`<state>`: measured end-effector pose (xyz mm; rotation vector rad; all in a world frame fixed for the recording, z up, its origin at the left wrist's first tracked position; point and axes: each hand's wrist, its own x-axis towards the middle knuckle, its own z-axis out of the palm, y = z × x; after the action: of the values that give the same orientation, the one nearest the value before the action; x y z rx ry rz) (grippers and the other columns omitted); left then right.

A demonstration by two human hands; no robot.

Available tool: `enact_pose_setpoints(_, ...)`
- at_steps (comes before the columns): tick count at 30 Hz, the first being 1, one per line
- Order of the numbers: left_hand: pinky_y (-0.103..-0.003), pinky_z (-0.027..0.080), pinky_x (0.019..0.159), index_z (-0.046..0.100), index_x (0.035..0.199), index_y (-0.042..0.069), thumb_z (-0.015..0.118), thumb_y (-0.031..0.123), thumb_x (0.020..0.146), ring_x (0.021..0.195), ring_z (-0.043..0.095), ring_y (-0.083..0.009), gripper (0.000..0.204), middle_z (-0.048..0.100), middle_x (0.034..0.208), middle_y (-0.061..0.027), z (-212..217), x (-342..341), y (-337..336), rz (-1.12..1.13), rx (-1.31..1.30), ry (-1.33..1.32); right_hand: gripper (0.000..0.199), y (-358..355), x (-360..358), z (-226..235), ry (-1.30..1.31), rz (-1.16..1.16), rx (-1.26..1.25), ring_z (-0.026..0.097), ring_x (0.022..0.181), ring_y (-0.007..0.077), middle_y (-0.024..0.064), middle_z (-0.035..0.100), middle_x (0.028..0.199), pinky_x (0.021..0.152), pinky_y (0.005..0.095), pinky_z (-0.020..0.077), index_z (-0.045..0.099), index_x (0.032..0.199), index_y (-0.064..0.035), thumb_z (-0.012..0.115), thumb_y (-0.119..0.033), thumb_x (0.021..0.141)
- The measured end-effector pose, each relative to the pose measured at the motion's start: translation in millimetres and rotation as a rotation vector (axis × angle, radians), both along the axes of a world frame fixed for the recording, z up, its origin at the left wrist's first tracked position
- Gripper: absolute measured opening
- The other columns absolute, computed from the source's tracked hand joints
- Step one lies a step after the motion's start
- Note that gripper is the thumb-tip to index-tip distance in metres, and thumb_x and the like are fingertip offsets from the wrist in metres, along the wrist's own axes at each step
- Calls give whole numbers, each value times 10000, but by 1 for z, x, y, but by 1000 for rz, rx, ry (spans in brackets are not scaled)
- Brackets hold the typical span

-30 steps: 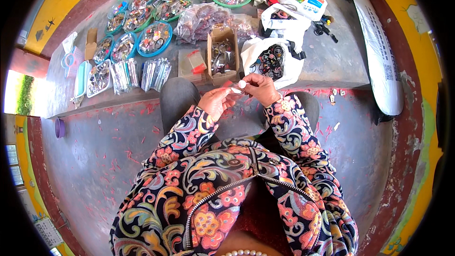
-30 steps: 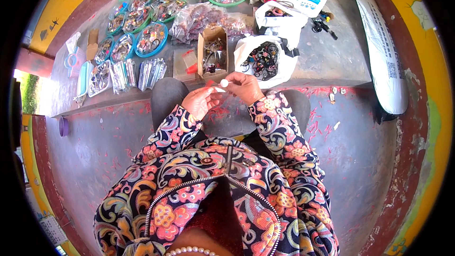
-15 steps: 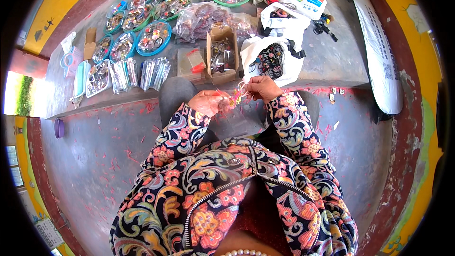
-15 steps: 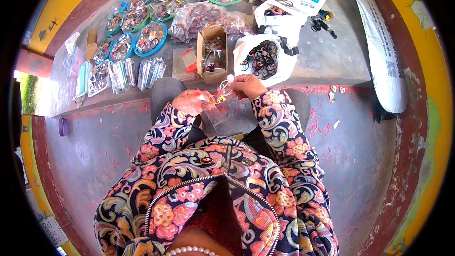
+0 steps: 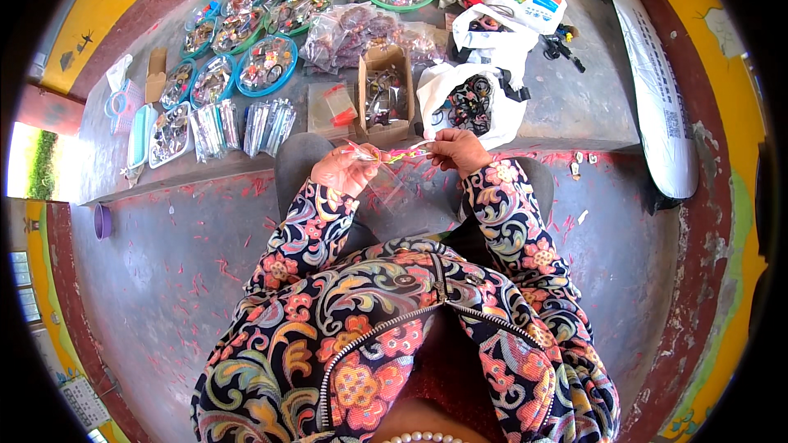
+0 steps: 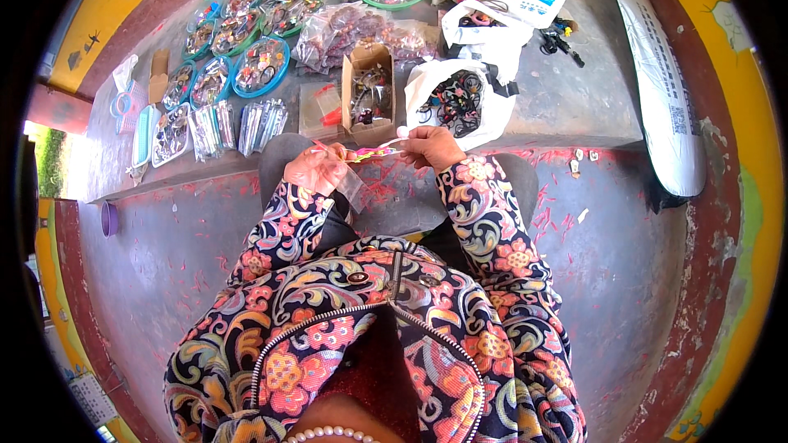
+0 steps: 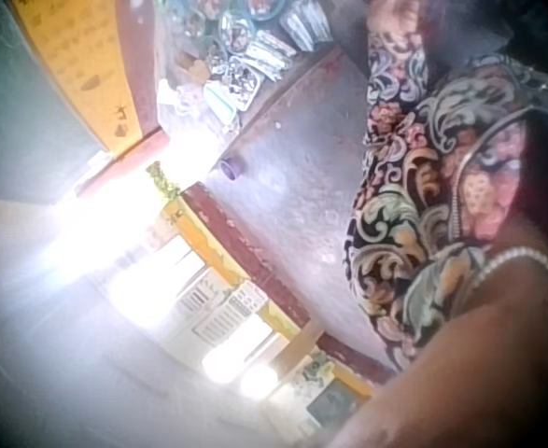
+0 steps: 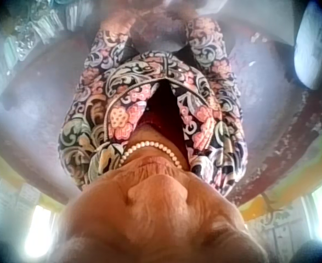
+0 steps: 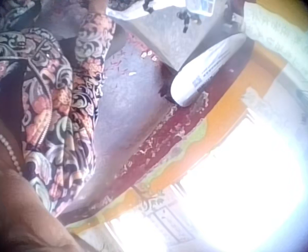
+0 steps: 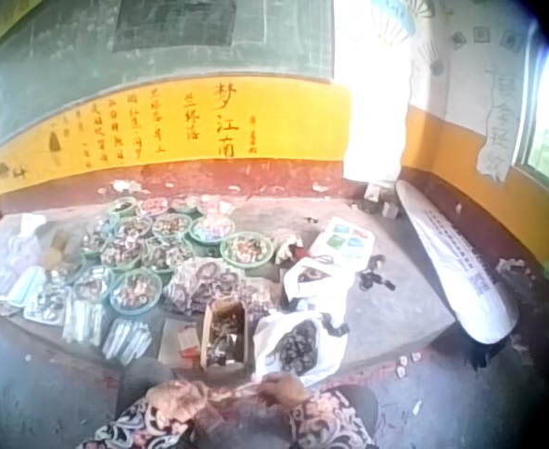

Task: The person assembles small keychains by hand, picking up components from a nearby box and attaching them to a plastic bag. They handle multiple small items, including a red piece and a yellow piece, and manipulate them to form finished keychains.

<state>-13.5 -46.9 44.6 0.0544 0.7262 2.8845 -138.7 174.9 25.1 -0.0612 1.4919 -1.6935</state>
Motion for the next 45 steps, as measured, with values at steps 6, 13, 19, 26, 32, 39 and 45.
enact_pose_setpoints(6,-471,412,871,586,846,-70,503,108,793,992,487,-346,204,541,907,-172,2,-2,1,-28,94,-16,92,-3,5,10,-45,-61,-198,604,615,135,86,615,735,514,199,491,576,849,-4,578,-43,766)
enact_pose_setpoints(13,-468,380,903,589,924,-8,477,125,822,995,521,-335,202,568,1001,-182,-6,-4,4,-22,67,-25,130,-3,5,12,-59,167,-399,594,759,147,93,613,870,602,224,482,580,897,-9,532,-100,818)
enact_pose_setpoints(19,-474,347,928,577,964,7,469,129,829,1007,513,-324,212,553,1040,-178,-10,-4,5,-64,74,34,187,2,6,26,101,191,-383,580,794,132,68,612,895,674,244,469,592,935,-26,511,-168,844)
enact_pose_setpoints(26,-467,345,931,584,925,-13,479,119,824,975,536,-272,196,567,1013,-161,-8,-4,8,-65,48,23,240,3,8,34,60,199,-444,567,764,105,39,596,880,647,224,473,583,908,-34,478,-246,865)
enact_pose_setpoints(32,-447,415,858,592,918,11,480,98,808,934,557,-284,180,579,982,-163,-12,-3,6,-20,65,-67,285,-1,9,36,98,158,-462,586,724,118,61,606,877,605,228,476,573,924,-25,469,-284,866)
enact_pose_setpoints(39,-348,485,732,587,882,-25,505,58,787,1006,504,-367,150,585,940,-176,-7,-5,4,27,58,-136,247,0,4,21,112,-30,-376,558,659,114,58,592,799,553,212,429,557,886,-23,465,-252,869)
enact_pose_setpoints(45,-342,483,751,582,902,-42,523,110,797,1045,469,-392,194,565,996,-209,-5,-4,-4,66,182,-101,171,5,-2,15,-11,-59,-570,583,710,135,62,609,782,573,224,440,563,907,-36,474,-176,866)
